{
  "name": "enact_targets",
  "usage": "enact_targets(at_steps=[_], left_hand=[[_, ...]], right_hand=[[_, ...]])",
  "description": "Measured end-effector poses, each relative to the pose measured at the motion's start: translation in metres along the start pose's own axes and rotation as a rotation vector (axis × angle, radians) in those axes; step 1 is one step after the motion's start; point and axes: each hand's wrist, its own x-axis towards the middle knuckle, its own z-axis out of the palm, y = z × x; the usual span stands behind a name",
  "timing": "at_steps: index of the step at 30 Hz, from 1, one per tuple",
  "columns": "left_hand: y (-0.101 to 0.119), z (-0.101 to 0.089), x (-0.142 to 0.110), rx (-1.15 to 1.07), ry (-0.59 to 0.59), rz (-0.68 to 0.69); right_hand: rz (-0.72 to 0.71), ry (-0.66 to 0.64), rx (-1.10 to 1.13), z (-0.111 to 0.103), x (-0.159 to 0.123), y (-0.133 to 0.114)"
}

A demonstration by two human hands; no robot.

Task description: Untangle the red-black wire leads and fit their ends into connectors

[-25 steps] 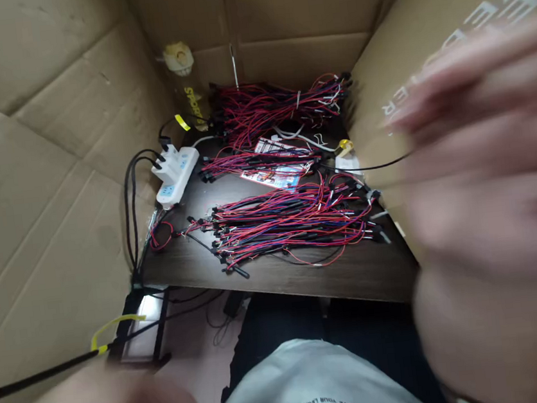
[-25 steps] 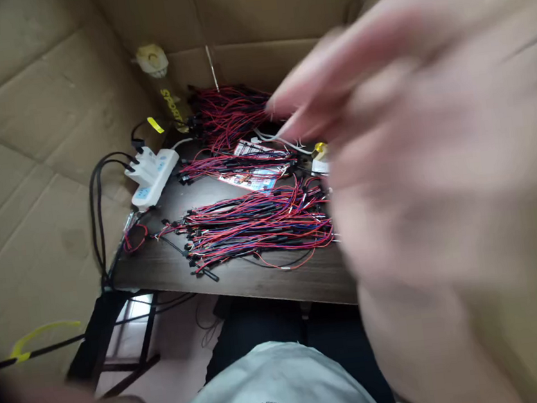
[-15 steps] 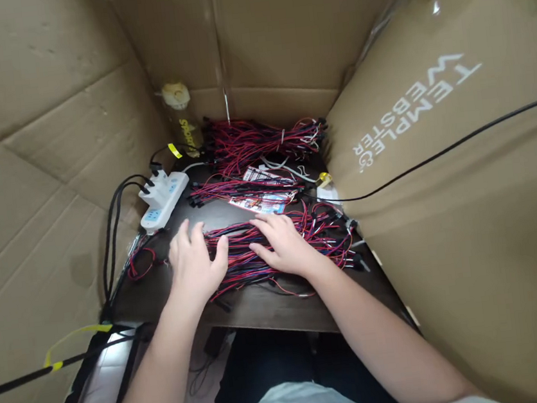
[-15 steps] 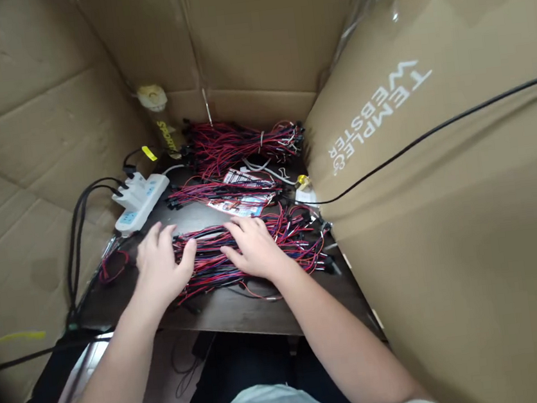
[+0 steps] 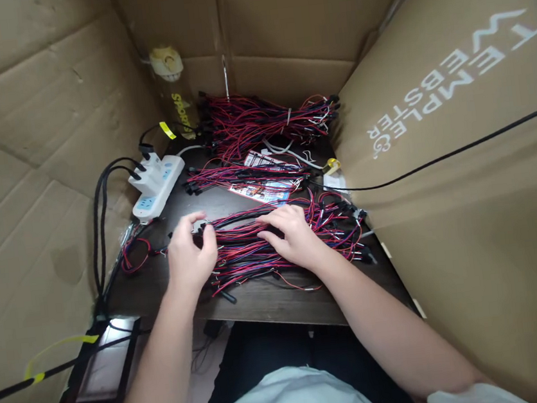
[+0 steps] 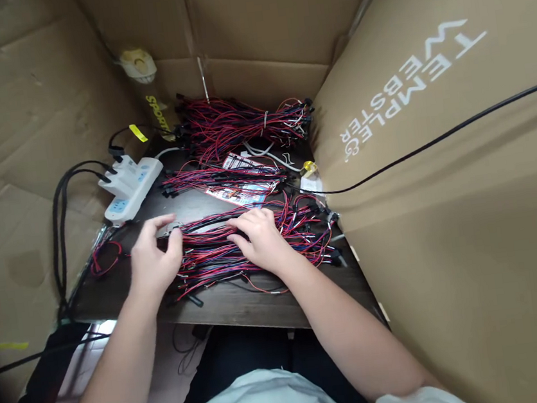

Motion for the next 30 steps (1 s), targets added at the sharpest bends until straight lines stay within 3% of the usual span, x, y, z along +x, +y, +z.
enact_targets(at_steps=[4,8,12,18,26,28,30], left_hand=[[-0.015,-0.024,0.001,0.047,0.015,-0.017],[-0.033,-0.036,0.004,0.279,-0.133,-0.090],[-0.033,-0.031,0.007,0.490,-0.280,-0.133],[-0.019,-0.023,0.009,0.336,-0.210,-0.125],[-0.025,-0.030,0.006,0.235,-0.046,-0.166],[-0.025,-0.028,0.017,0.236,-0.072,-0.177],[-0.023,-0.023,0.032,0.256,-0.172,-0.174]], right_hand=[[0.010,0.023,-0.002,0.001,0.000,0.002],[0.024,0.000,-0.006,0.002,0.001,0.003],[0.034,0.017,-0.012,0.004,0.001,0.003],[0.000,0.057,-0.013,0.004,0.000,0.003],[-0.070,0.092,-0.009,-0.009,-0.005,0.002],[-0.086,0.076,-0.003,-0.010,-0.006,0.002],[-0.088,0.066,0.005,-0.010,-0.005,0.003]])
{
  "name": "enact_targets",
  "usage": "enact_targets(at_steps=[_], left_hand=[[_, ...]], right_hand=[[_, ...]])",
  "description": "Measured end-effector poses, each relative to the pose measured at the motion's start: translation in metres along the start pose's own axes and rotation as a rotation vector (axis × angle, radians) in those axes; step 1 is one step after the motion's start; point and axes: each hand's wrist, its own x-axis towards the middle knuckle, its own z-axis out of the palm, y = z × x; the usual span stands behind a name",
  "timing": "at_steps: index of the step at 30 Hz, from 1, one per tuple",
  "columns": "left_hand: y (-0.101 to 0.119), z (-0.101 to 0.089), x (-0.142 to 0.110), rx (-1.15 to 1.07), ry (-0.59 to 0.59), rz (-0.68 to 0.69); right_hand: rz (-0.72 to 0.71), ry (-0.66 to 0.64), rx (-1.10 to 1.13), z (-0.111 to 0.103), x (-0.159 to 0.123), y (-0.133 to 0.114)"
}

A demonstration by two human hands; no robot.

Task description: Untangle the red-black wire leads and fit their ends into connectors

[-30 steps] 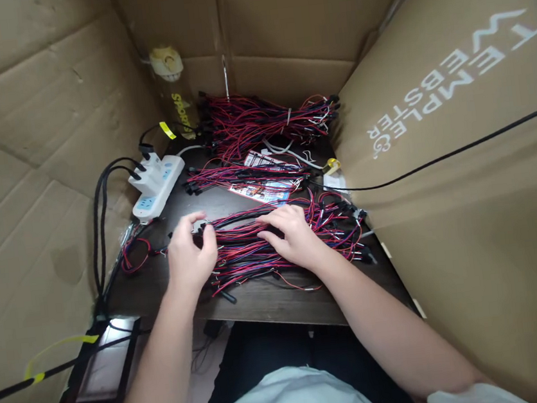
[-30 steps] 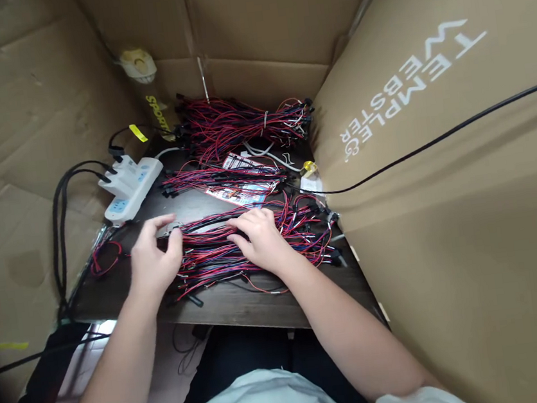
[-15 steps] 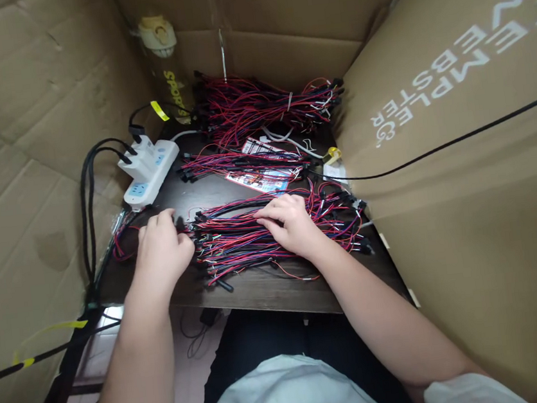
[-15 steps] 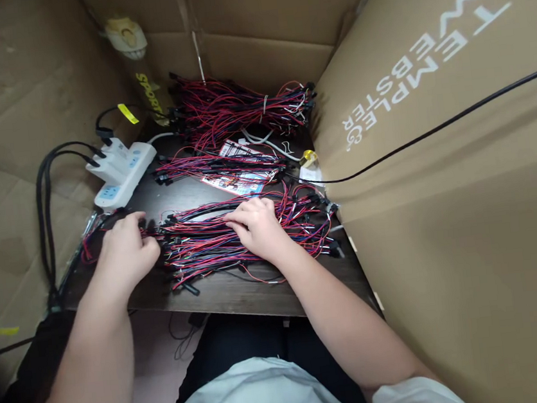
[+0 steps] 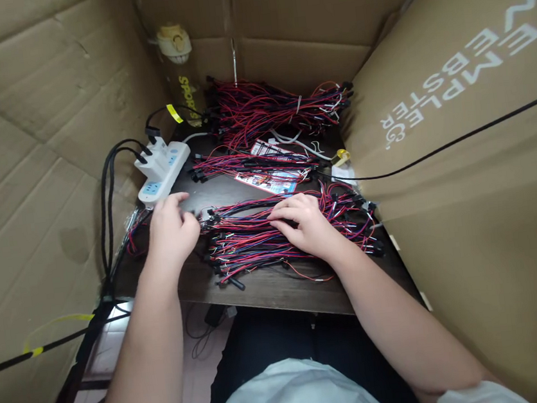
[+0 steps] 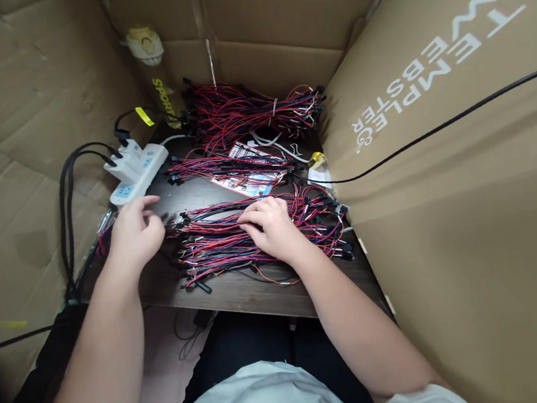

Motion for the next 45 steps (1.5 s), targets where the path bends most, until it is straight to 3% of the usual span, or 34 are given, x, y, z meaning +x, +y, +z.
enact_targets(at_steps=[6,9,11,15,19,23,26,29,32,37,40,43,45], left_hand=[[0.018,0.007,0.044,0.024,-0.349,0.113],[0.024,0.002,0.057,-0.018,-0.517,0.182],[0.026,-0.006,0.063,-0.060,-0.567,0.211],[0.030,-0.026,0.071,-0.211,-0.536,0.236],[0.040,-0.037,0.067,-0.509,-0.457,0.214],[0.039,-0.031,0.050,-0.907,-0.363,0.214],[0.028,-0.025,0.034,-0.939,-0.391,0.228],[0.017,-0.020,0.019,-0.939,-0.328,0.268],[0.018,-0.018,0.006,-0.942,-0.299,0.307],[0.026,-0.013,-0.010,-1.012,-0.231,0.349],[0.024,-0.010,-0.017,-1.068,-0.157,0.336],[0.021,-0.010,-0.024,-1.114,-0.116,0.310],[0.022,-0.011,-0.028,-1.124,-0.133,0.315]], right_hand=[[-0.037,0.014,0.042,-0.007,0.001,-0.001],[-0.035,-0.003,0.049,-0.016,-0.002,-0.002],[-0.028,-0.044,0.057,-0.022,-0.004,-0.003],[-0.017,-0.095,0.064,-0.030,-0.007,-0.004],[0.037,-0.126,0.064,-0.033,-0.008,-0.005],[0.061,0.010,0.056,-0.036,-0.007,-0.004],[0.093,0.164,0.011,-0.036,-0.007,0.001],[0.113,0.197,-0.023,-0.033,-0.003,0.002],[0.093,0.108,-0.025,-0.024,0.013,-0.008],[-0.098,-0.134,0.024,-0.010,0.057,-0.030],[-0.121,-0.196,0.301,-0.012,0.076,-0.030],[-0.027,-0.220,0.610,-0.021,0.079,-0.026],[0.036,-0.263,0.683,-0.026,0.075,-0.028]])
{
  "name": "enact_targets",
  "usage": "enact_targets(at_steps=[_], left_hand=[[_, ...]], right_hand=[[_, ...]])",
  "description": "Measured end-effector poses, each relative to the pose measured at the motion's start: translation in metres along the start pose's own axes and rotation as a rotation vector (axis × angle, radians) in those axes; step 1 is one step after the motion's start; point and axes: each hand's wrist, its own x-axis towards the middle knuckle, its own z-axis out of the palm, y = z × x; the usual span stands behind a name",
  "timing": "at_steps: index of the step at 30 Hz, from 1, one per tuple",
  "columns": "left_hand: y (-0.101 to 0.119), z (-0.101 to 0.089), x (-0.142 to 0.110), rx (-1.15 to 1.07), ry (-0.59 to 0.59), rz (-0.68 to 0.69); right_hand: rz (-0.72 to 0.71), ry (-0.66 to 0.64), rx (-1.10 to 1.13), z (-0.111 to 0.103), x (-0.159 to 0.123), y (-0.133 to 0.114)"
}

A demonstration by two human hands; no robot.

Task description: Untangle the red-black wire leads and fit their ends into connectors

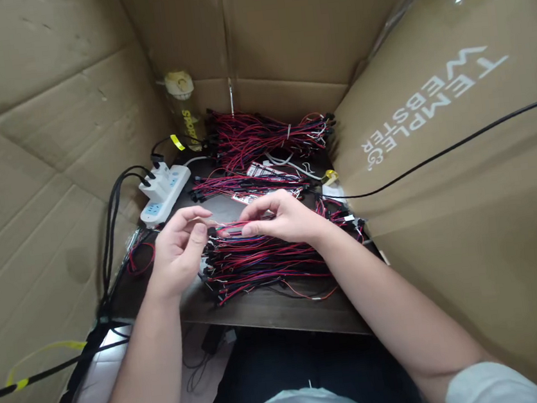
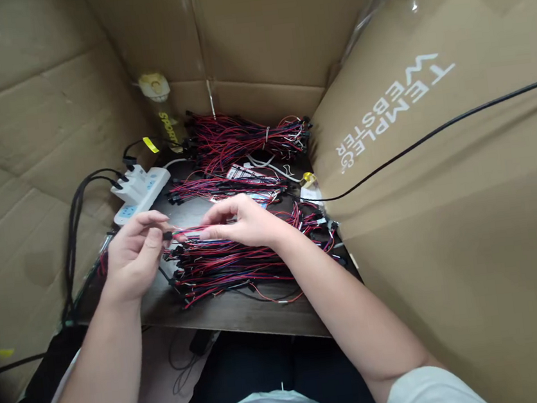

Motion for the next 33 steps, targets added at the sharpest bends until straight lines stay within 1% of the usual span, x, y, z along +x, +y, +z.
enact_targets(at_steps=[3,8,11,15,18,21,23,25,27,30,33], left_hand=[[0.005,0.004,-0.002,-0.020,-0.040,0.016],[0.013,0.010,-0.002,0.036,-0.066,0.074],[0.014,0.015,-0.003,0.109,-0.068,0.100],[0.009,0.021,-0.002,0.177,-0.006,0.093],[0.005,0.024,0.000,0.207,0.021,0.100],[0.007,0.023,0.003,0.232,0.001,0.103],[0.011,0.019,0.005,0.289,-0.014,0.125],[0.013,0.015,0.007,0.348,-0.010,0.174],[0.013,0.010,0.007,0.377,0.002,0.193],[0.011,0.004,0.003,0.405,-0.013,0.142],[0.013,-0.003,-0.005,0.527,0.005,0.144]], right_hand=[[0.002,-0.011,0.002,0.005,-0.007,-0.009],[-0.132,0.104,-0.091,0.019,-0.011,-0.023],[-0.249,0.151,-0.249,0.022,-0.012,-0.020],[-0.366,0.185,-0.524,0.026,-0.014,-0.007],[-0.435,0.287,-0.641,0.035,-0.015,-0.002],[-0.482,0.434,-0.604,0.049,-0.014,-0.007],[-0.486,0.478,-0.569,0.059,-0.010,-0.013],[-0.472,0.459,-0.576,0.068,-0.004,-0.019],[-0.440,0.450,-0.591,0.072,0.003,-0.020],[-0.390,0.454,-0.590,0.074,0.009,-0.018],[-0.354,0.512,-0.480,0.073,0.006,-0.014]])
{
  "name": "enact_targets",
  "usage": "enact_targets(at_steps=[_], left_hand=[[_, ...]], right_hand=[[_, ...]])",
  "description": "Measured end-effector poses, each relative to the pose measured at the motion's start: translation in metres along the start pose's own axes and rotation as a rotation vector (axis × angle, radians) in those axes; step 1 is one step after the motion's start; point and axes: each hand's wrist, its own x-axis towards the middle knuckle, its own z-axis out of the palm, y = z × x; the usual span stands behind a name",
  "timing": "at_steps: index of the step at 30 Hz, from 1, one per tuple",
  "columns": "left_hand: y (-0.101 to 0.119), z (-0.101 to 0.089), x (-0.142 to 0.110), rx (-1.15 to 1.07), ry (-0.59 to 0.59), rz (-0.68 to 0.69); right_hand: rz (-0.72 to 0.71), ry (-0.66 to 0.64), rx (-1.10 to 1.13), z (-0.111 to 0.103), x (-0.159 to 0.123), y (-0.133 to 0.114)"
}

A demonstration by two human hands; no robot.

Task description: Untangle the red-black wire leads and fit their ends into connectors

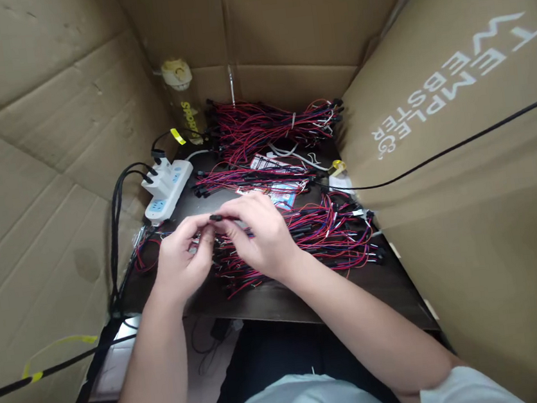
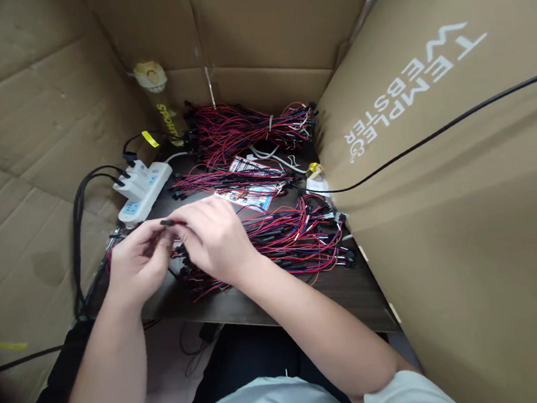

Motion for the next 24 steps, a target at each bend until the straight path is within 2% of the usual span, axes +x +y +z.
enact_targets(at_steps=[4,9,14,16,19,21,23,24], left_hand=[[0.002,-0.020,-0.009,0.351,0.073,0.056],[-0.010,-0.037,-0.016,0.602,0.188,-0.048],[-0.022,-0.027,-0.016,0.593,0.103,-0.161],[-0.021,-0.016,-0.014,0.574,0.056,-0.136],[-0.015,0.007,-0.009,0.462,-0.058,0.020],[-0.010,0.023,-0.005,0.406,-0.141,0.090],[-0.008,0.037,-0.002,0.415,-0.208,0.112],[-0.009,0.042,-0.001,0.429,-0.231,0.116]], right_hand=[[0.160,0.203,0.250,-0.012,-0.005,-0.001],[0.118,0.438,0.330,-0.038,0.000,0.001],[0.132,0.538,0.276,-0.047,0.010,0.008],[0.105,0.578,0.272,-0.049,0.017,0.002],[0.047,0.547,0.257,-0.055,0.035,-0.018],[0.026,0.408,0.221,-0.063,0.052,-0.031],[-0.058,0.248,0.173,-0.074,0.068,-0.038],[-0.061,0.236,0.176,-0.081,0.075,-0.039]])
